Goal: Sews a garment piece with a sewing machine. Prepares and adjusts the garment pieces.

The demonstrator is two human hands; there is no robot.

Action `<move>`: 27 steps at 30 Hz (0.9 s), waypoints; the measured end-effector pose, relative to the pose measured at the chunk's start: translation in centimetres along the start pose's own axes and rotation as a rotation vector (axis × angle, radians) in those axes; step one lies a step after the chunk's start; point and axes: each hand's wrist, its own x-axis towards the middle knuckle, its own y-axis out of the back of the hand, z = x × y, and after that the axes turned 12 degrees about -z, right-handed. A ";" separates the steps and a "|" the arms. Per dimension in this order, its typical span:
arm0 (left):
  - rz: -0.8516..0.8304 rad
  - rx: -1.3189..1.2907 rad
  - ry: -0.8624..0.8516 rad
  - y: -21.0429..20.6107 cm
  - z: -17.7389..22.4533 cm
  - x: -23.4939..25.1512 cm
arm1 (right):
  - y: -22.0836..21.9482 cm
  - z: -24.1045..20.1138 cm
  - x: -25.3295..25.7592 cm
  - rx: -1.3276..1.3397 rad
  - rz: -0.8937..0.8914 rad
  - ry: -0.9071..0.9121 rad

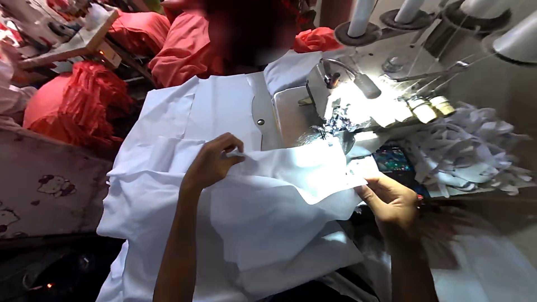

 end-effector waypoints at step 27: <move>0.299 0.374 0.038 -0.3 5.8 -10.4 | 2.6 -3.4 -2.4 0.022 0.044 0.115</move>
